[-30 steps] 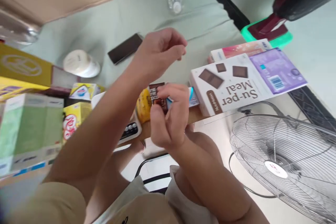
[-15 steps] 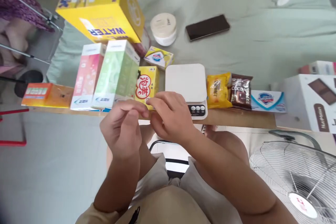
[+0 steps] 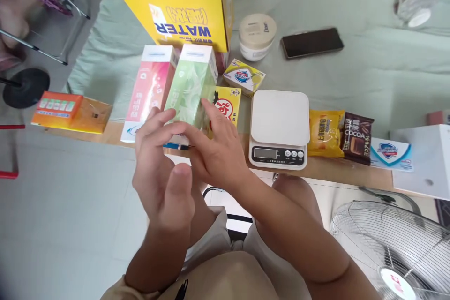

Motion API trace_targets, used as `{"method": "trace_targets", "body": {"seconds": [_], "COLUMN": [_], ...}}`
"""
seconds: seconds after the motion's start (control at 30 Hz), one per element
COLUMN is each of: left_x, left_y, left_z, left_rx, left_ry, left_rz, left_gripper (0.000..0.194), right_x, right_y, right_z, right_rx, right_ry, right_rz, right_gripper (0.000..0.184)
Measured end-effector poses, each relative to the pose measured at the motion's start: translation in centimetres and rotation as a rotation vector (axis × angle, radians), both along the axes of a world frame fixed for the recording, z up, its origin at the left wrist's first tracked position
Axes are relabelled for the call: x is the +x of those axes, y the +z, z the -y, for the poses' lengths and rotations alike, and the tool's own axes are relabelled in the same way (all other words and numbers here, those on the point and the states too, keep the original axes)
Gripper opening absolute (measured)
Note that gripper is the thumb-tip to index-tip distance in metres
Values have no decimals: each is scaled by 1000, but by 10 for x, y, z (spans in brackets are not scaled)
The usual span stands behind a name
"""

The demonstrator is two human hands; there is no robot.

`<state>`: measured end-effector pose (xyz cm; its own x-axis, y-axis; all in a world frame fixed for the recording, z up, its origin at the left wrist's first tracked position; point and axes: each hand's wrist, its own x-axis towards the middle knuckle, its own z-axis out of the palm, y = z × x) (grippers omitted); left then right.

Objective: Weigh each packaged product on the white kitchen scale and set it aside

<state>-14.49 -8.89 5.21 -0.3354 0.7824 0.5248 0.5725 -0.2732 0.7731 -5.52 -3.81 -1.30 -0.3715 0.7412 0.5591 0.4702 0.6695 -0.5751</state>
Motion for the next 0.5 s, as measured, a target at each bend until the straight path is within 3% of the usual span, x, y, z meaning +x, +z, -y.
{"method": "trace_targets", "body": {"seconds": [0.13,0.37,0.5], "left_x": [0,14,30], "left_y": [0,-10,-11], "left_z": [0,0,2], "left_rx": [-5,-1,67], "left_ry": [-17,-108,-164], "left_rz": [-95,-94,-82], "left_gripper": [33,38,44], "right_x": [5,16,26], "right_y": [11,23,27], "right_z": [5,7,14], "right_rx": [-91,-356,-403], "right_ry": [-13,77,62], "right_rz": [-99,-269,-365], "right_gripper": [30,12,22]}}
